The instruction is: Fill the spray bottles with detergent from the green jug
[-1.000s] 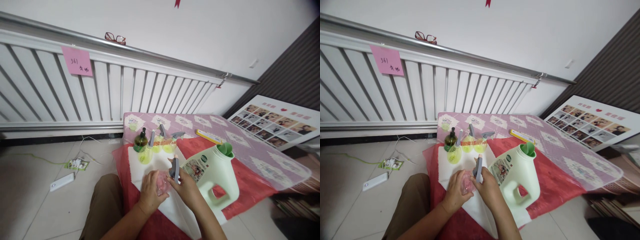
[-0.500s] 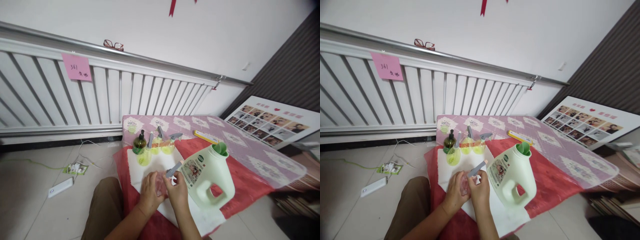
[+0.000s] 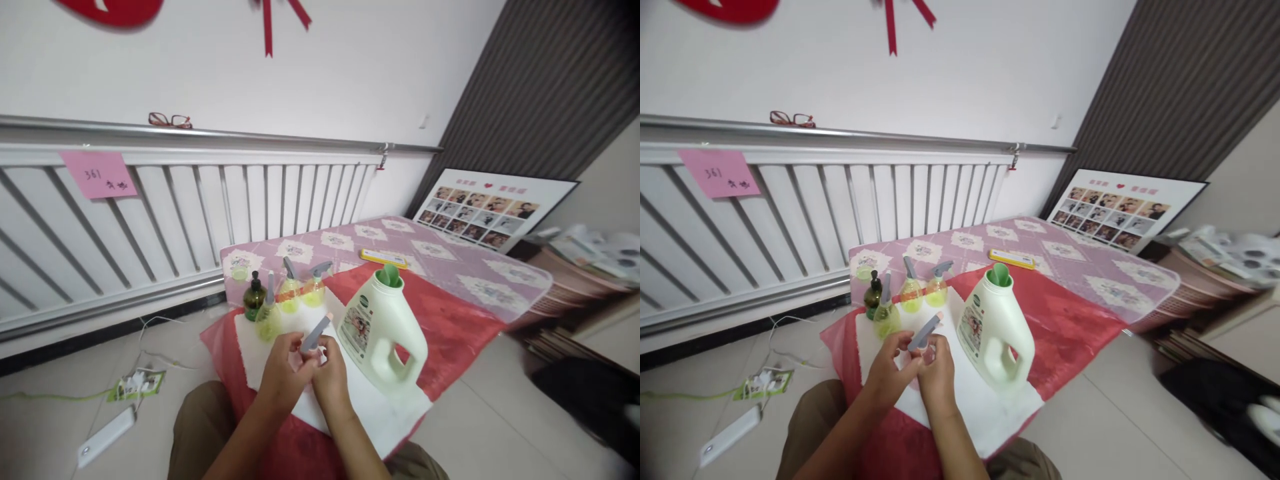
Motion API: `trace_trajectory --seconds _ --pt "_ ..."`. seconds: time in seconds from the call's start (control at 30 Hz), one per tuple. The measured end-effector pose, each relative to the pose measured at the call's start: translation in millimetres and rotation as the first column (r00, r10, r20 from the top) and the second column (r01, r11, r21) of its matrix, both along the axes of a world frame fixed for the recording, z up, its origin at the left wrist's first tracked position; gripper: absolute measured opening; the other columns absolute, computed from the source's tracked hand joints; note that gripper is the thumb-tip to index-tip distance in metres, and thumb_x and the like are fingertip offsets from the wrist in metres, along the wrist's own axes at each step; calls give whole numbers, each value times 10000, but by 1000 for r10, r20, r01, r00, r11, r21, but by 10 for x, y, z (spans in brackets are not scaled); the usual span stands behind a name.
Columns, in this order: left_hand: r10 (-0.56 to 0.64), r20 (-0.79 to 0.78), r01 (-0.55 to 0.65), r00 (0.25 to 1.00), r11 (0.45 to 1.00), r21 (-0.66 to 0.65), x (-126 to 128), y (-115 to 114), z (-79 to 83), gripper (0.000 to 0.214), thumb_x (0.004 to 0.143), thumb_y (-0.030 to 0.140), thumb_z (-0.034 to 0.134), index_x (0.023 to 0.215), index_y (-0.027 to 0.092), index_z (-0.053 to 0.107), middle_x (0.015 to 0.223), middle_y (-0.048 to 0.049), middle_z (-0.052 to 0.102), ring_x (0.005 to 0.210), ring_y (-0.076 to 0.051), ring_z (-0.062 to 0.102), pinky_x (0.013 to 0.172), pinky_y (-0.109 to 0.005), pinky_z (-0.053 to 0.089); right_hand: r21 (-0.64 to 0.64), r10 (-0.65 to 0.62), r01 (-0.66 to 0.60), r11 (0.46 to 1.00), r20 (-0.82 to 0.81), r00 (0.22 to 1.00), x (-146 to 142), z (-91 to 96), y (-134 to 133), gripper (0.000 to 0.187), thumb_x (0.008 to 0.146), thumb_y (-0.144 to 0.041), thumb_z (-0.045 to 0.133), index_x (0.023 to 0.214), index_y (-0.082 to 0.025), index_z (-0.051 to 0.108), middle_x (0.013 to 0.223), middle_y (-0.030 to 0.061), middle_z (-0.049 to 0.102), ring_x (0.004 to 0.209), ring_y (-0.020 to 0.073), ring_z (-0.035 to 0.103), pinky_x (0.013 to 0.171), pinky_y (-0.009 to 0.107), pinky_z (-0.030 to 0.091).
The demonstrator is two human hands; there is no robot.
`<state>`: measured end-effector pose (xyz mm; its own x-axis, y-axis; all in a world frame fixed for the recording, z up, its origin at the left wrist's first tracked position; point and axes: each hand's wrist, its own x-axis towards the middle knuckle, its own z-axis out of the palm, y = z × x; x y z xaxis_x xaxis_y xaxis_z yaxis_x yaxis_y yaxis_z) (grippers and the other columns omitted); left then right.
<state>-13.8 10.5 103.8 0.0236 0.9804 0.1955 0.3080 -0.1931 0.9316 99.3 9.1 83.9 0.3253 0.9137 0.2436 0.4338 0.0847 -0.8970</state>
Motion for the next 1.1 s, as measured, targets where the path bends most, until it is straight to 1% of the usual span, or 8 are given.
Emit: trace_trajectory --seconds 0.1,0.27,0.4,0.5,0.67,0.83,1.0,1.1 --pt "22 -71 -24 997 999 -30 149 36 123 343 668 262 658 998 193 592 974 -44 593 924 -204 585 820 -341 455 8 -1 1 1000 -11 1000 -2 3 -24 98 733 -236 598 819 -229 552 819 17 647 750 206 634 672 309 488" --pt "51 -189 -60 981 997 -43 215 127 160 184 660 223 634 834 197 579 837 -7 569 819 -182 561 775 -318 424 37 -16 16 999 -7 1000 5 3 -21 70 737 -194 542 799 -226 555 831 34 634 808 222 613 714 328 469" --pt "33 -179 -48 983 995 -84 173 152 147 156 677 256 628 811 198 574 828 -4 576 795 -176 567 744 -305 427 56 -7 9 998 -32 999 5 -61 7 96 731 -210 577 823 -230 560 851 28 634 819 216 614 732 324 480" --pt "7 -111 -18 994 995 -95 131 162 112 172 684 282 633 828 197 594 815 1 588 792 -174 576 733 -296 446 70 14 -10 997 -59 998 3 -134 28 166 714 -233 629 872 -231 578 900 28 646 862 216 625 765 323 493" --pt "-86 -13 85 996 992 -94 66 212 6 254 710 310 623 937 196 631 899 -20 670 870 -190 618 799 -313 478 79 19 -12 997 -90 996 3 -192 42 162 719 -277 660 861 -225 602 944 37 652 896 217 628 798 336 501" --pt "-302 141 322 943 934 -152 -12 281 -54 370 827 390 542 1107 164 628 1082 -72 696 1024 -227 622 919 -369 475 82 16 -7 997 -116 993 6 -122 -3 171 729 -323 669 852 -214 623 942 64 677 899 242 637 814 376 507" --pt "-417 94 427 904 894 -137 -84 334 31 326 830 388 559 1045 163 652 1075 -71 694 1093 -241 598 988 -383 440 110 69 -55 992 -133 989 25 -3 -41 196 734 -297 665 921 -243 672 948 48 703 914 243 649 814 359 519" --pt "-446 28 446 895 887 -120 -114 352 58 268 833 373 560 985 174 655 1007 -59 694 1054 -235 604 962 -378 450 118 104 -87 989 -149 983 23 49 -30 210 745 -272 652 951 -239 680 950 41 697 905 225 652 820 343 525"
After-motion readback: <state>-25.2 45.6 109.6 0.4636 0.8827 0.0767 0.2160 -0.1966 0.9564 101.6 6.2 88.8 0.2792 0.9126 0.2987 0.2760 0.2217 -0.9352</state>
